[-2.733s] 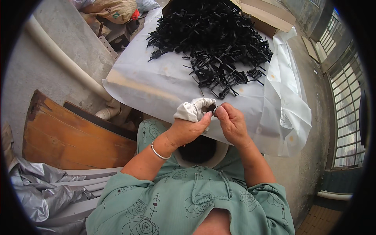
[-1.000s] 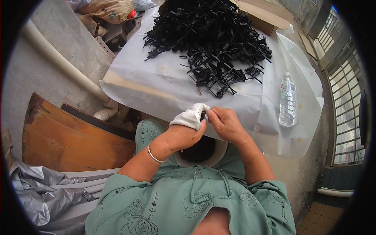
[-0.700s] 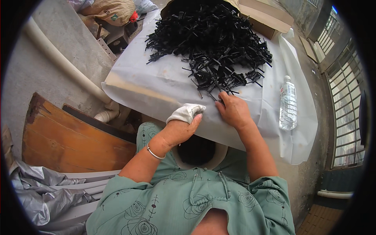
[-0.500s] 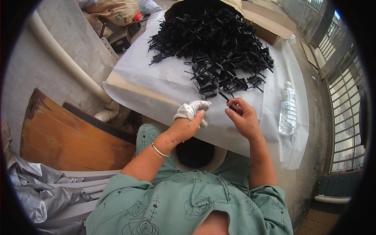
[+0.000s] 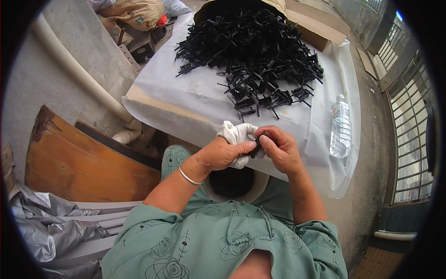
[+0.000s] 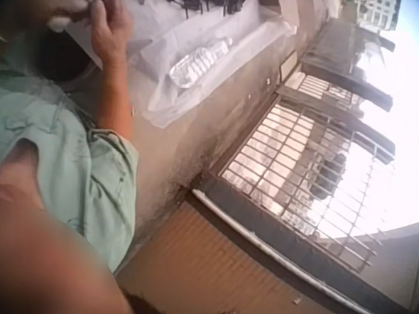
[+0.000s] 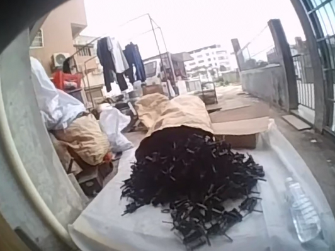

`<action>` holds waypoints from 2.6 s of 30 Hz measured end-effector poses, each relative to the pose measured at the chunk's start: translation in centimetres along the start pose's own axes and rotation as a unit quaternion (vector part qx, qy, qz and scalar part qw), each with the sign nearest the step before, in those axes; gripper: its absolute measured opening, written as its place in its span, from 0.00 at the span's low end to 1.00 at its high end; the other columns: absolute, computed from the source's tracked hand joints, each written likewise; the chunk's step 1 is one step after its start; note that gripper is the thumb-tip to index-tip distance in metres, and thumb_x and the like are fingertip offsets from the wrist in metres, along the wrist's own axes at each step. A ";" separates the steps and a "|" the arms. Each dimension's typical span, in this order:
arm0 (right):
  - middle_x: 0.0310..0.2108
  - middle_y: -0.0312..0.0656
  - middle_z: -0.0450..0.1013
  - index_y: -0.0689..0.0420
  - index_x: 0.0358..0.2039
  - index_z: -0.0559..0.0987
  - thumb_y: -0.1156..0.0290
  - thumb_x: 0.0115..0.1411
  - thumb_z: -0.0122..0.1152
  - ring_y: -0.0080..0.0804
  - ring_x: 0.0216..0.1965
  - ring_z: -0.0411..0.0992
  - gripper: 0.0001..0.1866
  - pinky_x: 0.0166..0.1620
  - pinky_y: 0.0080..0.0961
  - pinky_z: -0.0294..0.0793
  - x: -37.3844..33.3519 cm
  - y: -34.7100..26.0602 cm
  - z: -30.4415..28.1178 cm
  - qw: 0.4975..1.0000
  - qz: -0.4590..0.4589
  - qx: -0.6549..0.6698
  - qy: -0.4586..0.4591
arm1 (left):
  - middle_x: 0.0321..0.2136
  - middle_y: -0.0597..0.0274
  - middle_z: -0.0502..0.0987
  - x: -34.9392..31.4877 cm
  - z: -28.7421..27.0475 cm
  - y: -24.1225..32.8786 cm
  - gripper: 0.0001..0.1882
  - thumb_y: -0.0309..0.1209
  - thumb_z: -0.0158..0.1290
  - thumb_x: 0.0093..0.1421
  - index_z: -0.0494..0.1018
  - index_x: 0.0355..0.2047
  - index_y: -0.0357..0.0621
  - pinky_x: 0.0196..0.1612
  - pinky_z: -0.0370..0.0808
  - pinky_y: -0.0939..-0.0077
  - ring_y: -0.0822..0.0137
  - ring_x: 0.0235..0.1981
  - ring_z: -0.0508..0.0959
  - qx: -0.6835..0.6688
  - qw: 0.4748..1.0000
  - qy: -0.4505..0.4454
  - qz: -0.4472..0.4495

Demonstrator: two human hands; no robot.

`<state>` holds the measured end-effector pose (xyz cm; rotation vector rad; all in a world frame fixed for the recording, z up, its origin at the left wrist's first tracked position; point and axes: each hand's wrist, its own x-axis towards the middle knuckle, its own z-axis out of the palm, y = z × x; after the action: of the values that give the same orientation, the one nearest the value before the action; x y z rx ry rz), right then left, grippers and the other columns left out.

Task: Wiping and inspecting small black plastic parts with a cloth before placing them into a collection bucket.

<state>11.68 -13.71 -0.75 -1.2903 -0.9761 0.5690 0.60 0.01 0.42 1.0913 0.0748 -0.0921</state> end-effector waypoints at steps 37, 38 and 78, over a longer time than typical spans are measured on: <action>0.16 0.39 0.65 0.62 0.27 0.76 0.73 0.54 0.58 0.24 0.18 0.64 0.05 0.24 0.21 0.64 -0.5 0.3 0.5 0.962 -0.013 -0.270 -0.030 | 0.31 0.66 0.69 -0.8 -0.1 -1.0 0.17 0.28 0.42 0.61 0.60 0.50 0.37 0.28 0.65 0.89 0.81 0.26 0.64 0.138 0.957 0.201 0.159; 0.16 0.39 0.67 0.62 0.27 0.76 0.74 0.53 0.59 0.22 0.18 0.64 0.04 0.24 0.21 0.64 -0.4 0.0 0.5 0.962 -0.056 -0.266 -0.011 | 0.30 0.68 0.69 -0.9 -0.1 -1.0 0.17 0.27 0.40 0.61 0.59 0.51 0.38 0.27 0.63 0.90 0.82 0.24 0.63 0.173 0.955 0.198 0.140; 0.23 0.47 0.70 0.62 0.27 0.73 0.77 0.50 0.57 0.43 0.22 0.69 0.04 0.26 0.31 0.68 -0.3 2.0 2.2 0.959 -0.052 -0.277 0.014 | 0.29 0.62 0.74 0.5 -2.6 -2.0 0.09 0.27 0.43 0.61 0.66 0.42 0.39 0.20 0.69 0.82 0.74 0.22 0.74 -0.232 0.945 0.228 0.036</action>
<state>9.99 -12.31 -2.74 -1.7199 -1.2217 0.1938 0.85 1.44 -2.59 0.6234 0.4512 0.2380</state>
